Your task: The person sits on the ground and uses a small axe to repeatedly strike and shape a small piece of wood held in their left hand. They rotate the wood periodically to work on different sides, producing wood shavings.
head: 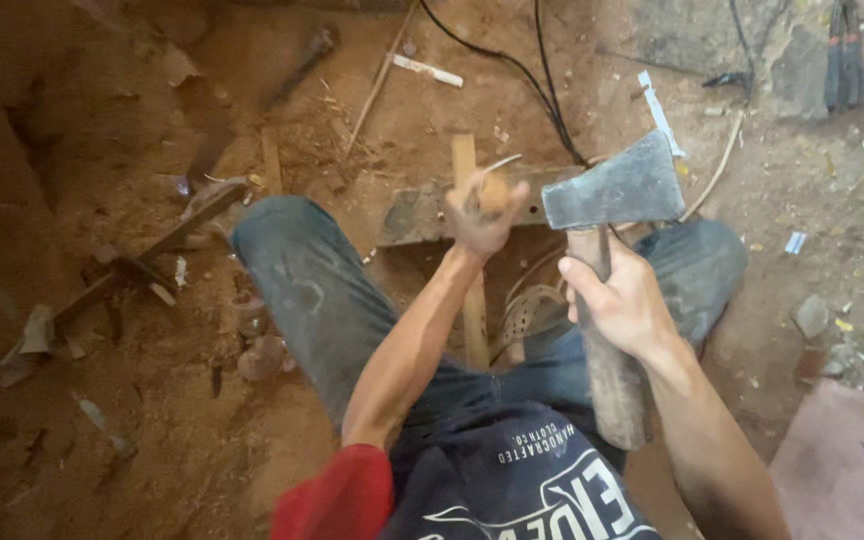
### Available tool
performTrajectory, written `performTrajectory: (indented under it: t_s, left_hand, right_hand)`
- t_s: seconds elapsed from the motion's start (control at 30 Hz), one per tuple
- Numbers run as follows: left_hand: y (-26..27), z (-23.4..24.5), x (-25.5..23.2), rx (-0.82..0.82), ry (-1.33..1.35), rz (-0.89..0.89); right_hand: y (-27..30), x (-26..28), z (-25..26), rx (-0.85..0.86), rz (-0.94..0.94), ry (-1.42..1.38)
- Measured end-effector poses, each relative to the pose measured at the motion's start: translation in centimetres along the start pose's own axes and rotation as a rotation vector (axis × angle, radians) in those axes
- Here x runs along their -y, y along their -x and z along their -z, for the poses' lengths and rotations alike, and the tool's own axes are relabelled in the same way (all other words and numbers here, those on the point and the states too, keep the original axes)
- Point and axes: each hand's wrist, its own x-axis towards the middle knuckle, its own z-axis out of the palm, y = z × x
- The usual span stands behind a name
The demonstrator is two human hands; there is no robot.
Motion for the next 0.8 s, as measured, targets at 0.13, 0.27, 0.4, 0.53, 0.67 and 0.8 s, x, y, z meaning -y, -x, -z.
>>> performTrajectory:
  t_s: [0.13,0.27,0.4,0.53,0.67,0.8]
  left_hand:
    - [-3.3,-0.3,-1.9,-0.055,0.095,0.011]
    - [-5.0,0.2,0.5,0.054,0.100,-0.038]
    - [-2.7,0.9,3.4,0.041,0.000,0.069]
    - [-0.6,0.7,5.0,0.022,0.053,0.086]
    - [-1.2,0.7,5.1,0.052,-0.012,0.014]
    - [-1.2,1.4,4.9,0.054,-0.003,-0.065]
  right_hand:
    - [0.0,-2.2,0.3,0.004,-0.033,-0.051]
    - [-0.1,-2.1,0.1,-0.001,-0.004,-0.074]
    - [0.1,-1.4,-0.4,0.021,0.020,-0.074]
    - [0.7,-0.9,-0.6,0.040,0.045,-0.036]
    - [1.0,0.6,-0.9,0.037,0.050,-0.024]
    - [1.6,2.2,-1.1,0.037,0.119,-0.044]
